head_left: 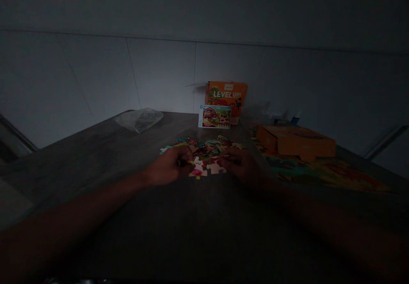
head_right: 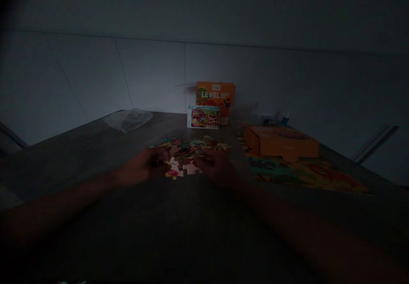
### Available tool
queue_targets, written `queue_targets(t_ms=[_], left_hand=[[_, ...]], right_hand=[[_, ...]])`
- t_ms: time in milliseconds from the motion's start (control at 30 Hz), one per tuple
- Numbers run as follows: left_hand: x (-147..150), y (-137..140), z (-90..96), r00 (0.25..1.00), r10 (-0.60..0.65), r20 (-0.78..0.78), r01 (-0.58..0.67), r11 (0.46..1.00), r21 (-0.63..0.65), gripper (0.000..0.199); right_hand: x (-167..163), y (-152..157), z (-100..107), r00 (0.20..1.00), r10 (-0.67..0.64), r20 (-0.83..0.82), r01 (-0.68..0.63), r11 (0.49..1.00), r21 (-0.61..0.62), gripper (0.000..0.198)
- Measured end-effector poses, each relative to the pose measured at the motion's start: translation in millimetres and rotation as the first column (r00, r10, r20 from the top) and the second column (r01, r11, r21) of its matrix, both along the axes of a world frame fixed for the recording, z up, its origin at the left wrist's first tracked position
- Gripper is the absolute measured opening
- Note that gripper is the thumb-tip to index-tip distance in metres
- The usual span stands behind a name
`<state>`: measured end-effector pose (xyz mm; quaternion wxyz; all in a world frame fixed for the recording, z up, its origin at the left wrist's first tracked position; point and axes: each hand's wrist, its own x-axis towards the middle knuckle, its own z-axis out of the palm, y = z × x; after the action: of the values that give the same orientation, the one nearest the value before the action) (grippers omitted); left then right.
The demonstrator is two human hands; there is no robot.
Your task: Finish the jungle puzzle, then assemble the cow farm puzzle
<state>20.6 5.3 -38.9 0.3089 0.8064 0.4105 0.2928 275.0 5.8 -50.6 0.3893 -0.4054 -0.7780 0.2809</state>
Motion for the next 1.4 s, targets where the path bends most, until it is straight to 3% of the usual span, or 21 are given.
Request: queue_targets(t_ms=[500,1400], left_hand=[[-2.4,0.7,-1.8,0.996,-0.077,-0.047,0.078,0.997,0.028,0.012],[-4.2,3.1,-2.2,0.992,-0.074,-0.100,0.078,0.996,0.036,0.013]], right_hand=[[-4.6,-0.9,-1.5,0.999,0.017,0.051,-0.015,0.998,-0.054,0.016],[-1.3,4.1,-9.0,0.999,0.008,0.046,-0.007,0.999,-0.035,0.015]])
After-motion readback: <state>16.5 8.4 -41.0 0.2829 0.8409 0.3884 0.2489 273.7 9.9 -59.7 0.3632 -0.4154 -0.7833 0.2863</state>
